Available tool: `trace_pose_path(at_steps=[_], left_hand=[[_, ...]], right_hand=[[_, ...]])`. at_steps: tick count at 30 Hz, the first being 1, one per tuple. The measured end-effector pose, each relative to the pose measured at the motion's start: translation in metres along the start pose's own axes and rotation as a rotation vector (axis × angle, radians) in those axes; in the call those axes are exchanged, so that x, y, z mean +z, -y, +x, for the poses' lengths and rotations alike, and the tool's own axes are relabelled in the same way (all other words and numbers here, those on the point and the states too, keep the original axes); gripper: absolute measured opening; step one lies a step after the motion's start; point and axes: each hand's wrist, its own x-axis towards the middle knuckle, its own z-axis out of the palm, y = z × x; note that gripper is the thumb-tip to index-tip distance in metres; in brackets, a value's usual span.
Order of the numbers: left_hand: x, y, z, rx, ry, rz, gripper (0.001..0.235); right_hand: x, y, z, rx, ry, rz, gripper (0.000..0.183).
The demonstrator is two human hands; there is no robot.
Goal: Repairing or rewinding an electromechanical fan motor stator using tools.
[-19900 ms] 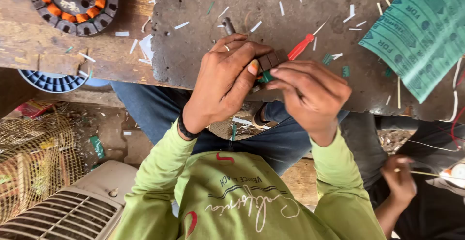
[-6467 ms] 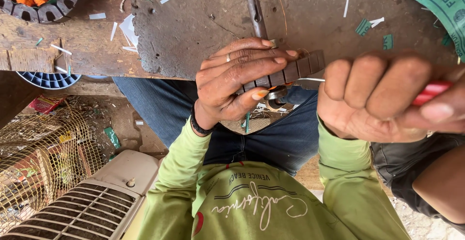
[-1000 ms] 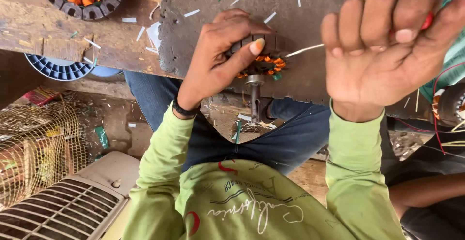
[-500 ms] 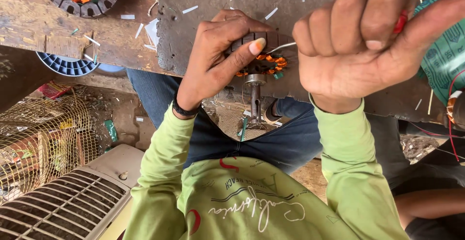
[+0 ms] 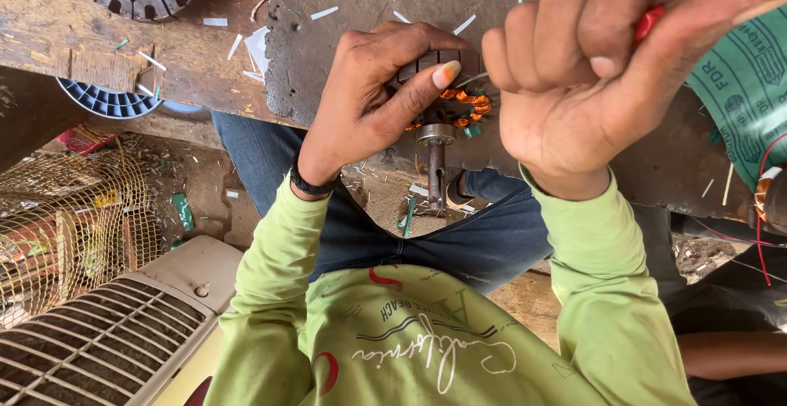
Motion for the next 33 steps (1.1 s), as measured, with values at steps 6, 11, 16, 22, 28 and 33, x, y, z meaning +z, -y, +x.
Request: trace_pose_path(at_steps=[6,11,16,22,28,33], left_hand=[[0.0,-0.001,-0.002,0.036,0.023,0.022,0.019],[0.003,-0.003,-0.004,0.043,-0.001,0.03,0.023],[0.003,-0.004,-0.007,0.054,-0.008,0.063,0.023],[0.005,-0.003,-0.005,0.07,0.004,0.053,0.024],[0.004,-0.005,-0.002,-0.017,0.017,-0.016,0.022],[0.007,-0.006,-0.006,0.061,0.023,0.021,0.021]], right_hand=[[0.023,-0.003,-0.006,-0.194,0.324,-0.624,0.062],[-0.004,0.007,-0.004,-0.216,0.393,-0.552,0.067],[0.011,-0.004,-0.001,-0.194,0.451,-0.604,0.065],[0.023,-0.012,-0.004,-0.096,0.365,-0.724,0.064],[-0.002,-0.01,-0.005,-0.096,0.373,-0.68,0.059],[-0.011,-0.001,-0.011,-0.119,0.578,-0.454,0.058]])
